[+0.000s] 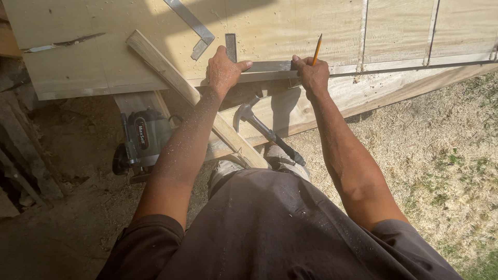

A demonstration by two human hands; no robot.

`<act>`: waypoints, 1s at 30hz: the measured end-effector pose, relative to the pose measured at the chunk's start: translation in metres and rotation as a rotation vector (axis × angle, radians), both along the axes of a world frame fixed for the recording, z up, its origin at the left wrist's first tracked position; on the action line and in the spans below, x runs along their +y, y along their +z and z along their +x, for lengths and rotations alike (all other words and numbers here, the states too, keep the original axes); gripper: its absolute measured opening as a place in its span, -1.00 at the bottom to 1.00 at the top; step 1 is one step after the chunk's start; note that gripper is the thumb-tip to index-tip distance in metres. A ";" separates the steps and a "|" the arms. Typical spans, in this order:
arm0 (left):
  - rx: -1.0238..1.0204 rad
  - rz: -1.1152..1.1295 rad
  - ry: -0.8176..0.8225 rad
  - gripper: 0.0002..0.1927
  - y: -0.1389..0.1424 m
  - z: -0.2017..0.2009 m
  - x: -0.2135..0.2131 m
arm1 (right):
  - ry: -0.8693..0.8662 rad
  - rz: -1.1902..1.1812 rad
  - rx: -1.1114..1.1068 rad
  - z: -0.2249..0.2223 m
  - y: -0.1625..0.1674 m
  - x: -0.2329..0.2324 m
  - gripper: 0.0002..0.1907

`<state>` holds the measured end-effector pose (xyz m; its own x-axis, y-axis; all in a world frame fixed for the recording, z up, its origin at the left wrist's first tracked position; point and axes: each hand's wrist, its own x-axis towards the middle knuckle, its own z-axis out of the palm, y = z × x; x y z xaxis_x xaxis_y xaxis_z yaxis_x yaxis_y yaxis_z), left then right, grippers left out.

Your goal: The person measures and marks a plywood sheet with a steel ruler, pencil, and try square, then hammers nails into a wooden strip. They pick up a handheld router and guide it along the wood to trim it, reposition a wood strip on the ground, mark additional lines, and resume routing the plywood.

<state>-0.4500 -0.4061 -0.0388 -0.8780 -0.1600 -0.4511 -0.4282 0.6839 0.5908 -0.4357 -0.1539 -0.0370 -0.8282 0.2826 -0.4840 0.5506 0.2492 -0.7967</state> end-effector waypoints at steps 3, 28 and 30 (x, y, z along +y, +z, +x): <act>0.017 0.013 0.009 -0.23 -0.011 -0.007 0.008 | 0.058 0.061 0.016 -0.003 0.000 -0.001 -0.66; -0.104 -0.104 0.057 -0.19 -0.038 -0.027 0.011 | 0.209 0.242 0.074 0.018 -0.016 0.006 -0.64; -0.103 -0.091 0.067 -0.19 -0.038 -0.028 0.011 | 0.202 0.232 0.074 0.018 -0.016 0.006 -0.64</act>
